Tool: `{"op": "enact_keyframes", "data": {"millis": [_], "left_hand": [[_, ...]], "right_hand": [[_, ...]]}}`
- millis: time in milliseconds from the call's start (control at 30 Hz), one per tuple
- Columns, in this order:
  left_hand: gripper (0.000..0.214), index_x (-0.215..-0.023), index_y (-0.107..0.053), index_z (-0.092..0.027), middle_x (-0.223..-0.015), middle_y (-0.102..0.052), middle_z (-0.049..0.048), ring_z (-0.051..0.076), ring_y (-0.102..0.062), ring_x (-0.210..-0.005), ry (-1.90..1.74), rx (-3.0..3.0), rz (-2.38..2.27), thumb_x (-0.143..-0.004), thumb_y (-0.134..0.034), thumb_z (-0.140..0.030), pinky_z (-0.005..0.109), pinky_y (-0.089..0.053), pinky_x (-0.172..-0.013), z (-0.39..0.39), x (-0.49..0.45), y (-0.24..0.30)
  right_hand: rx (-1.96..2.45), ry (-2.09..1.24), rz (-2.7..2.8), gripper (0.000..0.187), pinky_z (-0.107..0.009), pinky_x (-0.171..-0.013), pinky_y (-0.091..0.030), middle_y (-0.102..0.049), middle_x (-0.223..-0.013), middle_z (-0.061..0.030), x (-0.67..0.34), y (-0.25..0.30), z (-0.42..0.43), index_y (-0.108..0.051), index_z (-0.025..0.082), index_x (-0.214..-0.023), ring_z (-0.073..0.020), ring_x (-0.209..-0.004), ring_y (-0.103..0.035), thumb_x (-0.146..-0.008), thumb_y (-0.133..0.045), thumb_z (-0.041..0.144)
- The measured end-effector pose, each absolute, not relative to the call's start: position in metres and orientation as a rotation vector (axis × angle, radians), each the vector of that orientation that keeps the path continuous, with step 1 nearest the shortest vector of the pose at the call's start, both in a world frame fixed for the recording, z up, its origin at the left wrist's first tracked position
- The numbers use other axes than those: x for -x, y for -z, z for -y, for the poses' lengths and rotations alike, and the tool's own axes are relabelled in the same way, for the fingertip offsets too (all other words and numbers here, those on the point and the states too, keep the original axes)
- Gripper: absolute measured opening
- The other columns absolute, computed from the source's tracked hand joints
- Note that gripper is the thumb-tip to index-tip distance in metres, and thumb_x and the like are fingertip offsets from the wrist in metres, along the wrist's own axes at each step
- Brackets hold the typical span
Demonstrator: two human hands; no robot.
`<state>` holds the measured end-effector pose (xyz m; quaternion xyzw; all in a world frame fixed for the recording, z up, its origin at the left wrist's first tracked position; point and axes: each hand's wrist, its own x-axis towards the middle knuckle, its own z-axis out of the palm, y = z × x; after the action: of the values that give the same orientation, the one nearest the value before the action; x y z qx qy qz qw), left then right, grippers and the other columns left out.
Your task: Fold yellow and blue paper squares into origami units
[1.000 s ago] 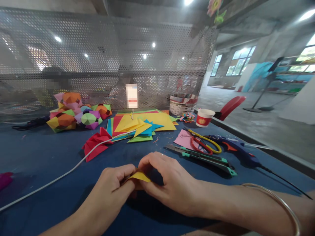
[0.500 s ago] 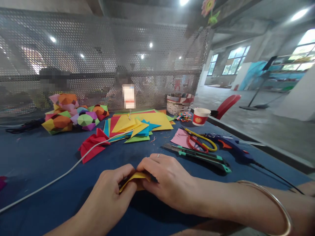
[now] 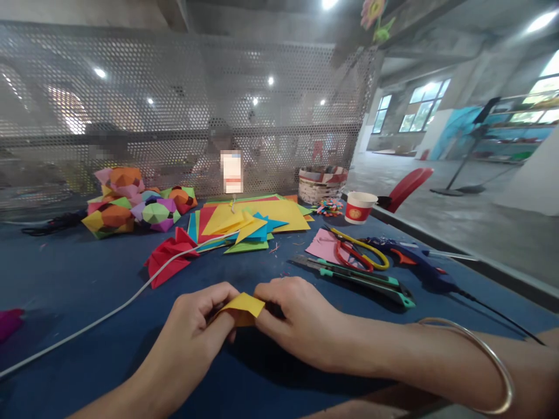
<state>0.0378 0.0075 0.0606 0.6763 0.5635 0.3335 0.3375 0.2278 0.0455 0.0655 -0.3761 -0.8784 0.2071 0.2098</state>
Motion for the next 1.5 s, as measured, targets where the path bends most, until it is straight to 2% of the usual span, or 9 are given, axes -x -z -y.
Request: {"op": "enact_keyframes", "data": {"millis": [67, 233, 467, 600, 767, 1000, 1133, 1233, 1500], "left_hand": [[0.029, -0.069, -0.061, -0.023, -0.060, -0.053, -0.0031, 0.015, -0.048, -0.059, -0.887, -1.797, -1.453, -0.090, -0.051, -0.040, 0.026, -0.033, -0.057, -0.007, -0.037, -0.058], [0.032, -0.066, -0.059, -0.022, -0.060, -0.053, -0.0028, 0.014, -0.049, -0.060, -0.905, -1.846, -1.423, -0.091, -0.051, -0.041, 0.025, -0.034, -0.058, -0.006, -0.037, -0.055], [0.033, -0.072, -0.062, -0.022, -0.058, -0.054, -0.0034, 0.013, -0.045, -0.054, -0.857, -1.782, -1.478, -0.086, -0.048, -0.049, 0.025, -0.033, -0.052, -0.012, -0.037, -0.064], [0.042, -0.062, -0.053, -0.022, -0.054, -0.048, -0.0040, 0.013, -0.041, -0.052, -0.828, -1.807, -1.531, -0.085, -0.048, -0.056, 0.025, -0.029, -0.051, -0.016, -0.032, -0.061], [0.045, -0.065, -0.055, -0.021, -0.052, -0.041, -0.0057, 0.011, -0.034, -0.049, -0.821, -1.795, -1.571, -0.084, -0.044, -0.060, 0.024, -0.024, -0.047, -0.019, -0.026, -0.055], [0.038, -0.065, -0.053, -0.022, -0.055, -0.038, -0.0053, 0.011, -0.031, -0.051, -0.822, -1.787, -1.533, -0.082, -0.043, -0.054, 0.024, -0.025, -0.046, -0.022, -0.030, -0.059], [0.039, -0.067, -0.055, -0.021, -0.059, -0.042, -0.0042, 0.012, -0.034, -0.054, -0.856, -1.833, -1.530, -0.083, -0.042, -0.054, 0.025, -0.028, -0.049, -0.019, -0.034, -0.060], [0.036, -0.062, -0.051, -0.022, -0.059, -0.039, -0.0044, 0.013, -0.033, -0.056, -0.843, -1.865, -1.527, -0.082, -0.044, -0.053, 0.025, -0.027, -0.051, -0.015, -0.038, -0.061], [0.041, -0.057, -0.051, -0.022, -0.056, -0.042, -0.0034, 0.013, -0.037, -0.056, -0.786, -1.845, -1.602, -0.076, -0.045, -0.058, 0.026, -0.028, -0.053, -0.012, -0.034, -0.063]], "right_hand": [[1.012, -0.466, 2.483, 0.030, -0.028, -0.061, -0.028, -0.054, -0.057, 0.0037, -0.226, -0.064, -0.045, -0.052, 0.019, -0.062, -0.0113, -0.055, -0.039, -0.091, -0.061, 0.021], [0.962, -0.221, 2.536, 0.025, -0.031, -0.065, -0.027, -0.061, -0.062, 0.0000, -0.225, -0.062, -0.044, -0.058, 0.018, -0.066, -0.0140, -0.061, -0.045, -0.090, -0.063, 0.021], [1.000, -0.758, 2.416, 0.032, -0.026, -0.062, -0.026, -0.050, -0.059, 0.0061, -0.226, -0.064, -0.049, -0.051, 0.018, -0.066, -0.0090, -0.055, -0.037, -0.098, -0.056, 0.019], [1.026, -0.714, 2.359, 0.033, -0.027, -0.061, -0.022, -0.050, -0.061, 0.0048, -0.226, -0.063, -0.050, -0.050, 0.018, -0.066, -0.0096, -0.057, -0.037, -0.099, -0.055, 0.021], [1.054, -0.728, 2.366, 0.033, -0.028, -0.059, -0.020, -0.053, -0.064, 0.0024, -0.228, -0.065, -0.052, -0.050, 0.018, -0.068, -0.0108, -0.058, -0.041, -0.101, -0.053, 0.025], [1.036, -0.812, 2.319, 0.028, -0.026, -0.060, -0.025, -0.052, -0.064, 0.0038, -0.229, -0.067, -0.054, -0.049, 0.018, -0.067, -0.0102, -0.060, -0.042, -0.093, -0.058, 0.010], [1.008, -0.971, 2.272, 0.022, -0.023, -0.056, -0.030, -0.054, -0.067, 0.0048, -0.228, -0.064, -0.052, -0.056, 0.018, -0.075, -0.0104, -0.061, -0.045, -0.097, -0.055, 0.021], [0.947, -1.173, 2.196, 0.017, -0.023, -0.056, -0.032, -0.050, -0.066, 0.0058, -0.227, -0.065, -0.050, -0.054, 0.018, -0.073, -0.0105, -0.063, -0.043, -0.089, -0.060, 0.020], [0.934, -1.237, 2.161, 0.025, -0.025, -0.052, -0.027, -0.041, -0.061, 0.0074, -0.230, -0.063, -0.055, -0.050, 0.020, -0.068, -0.0101, -0.059, -0.035, -0.087, -0.064, 0.028]]}}
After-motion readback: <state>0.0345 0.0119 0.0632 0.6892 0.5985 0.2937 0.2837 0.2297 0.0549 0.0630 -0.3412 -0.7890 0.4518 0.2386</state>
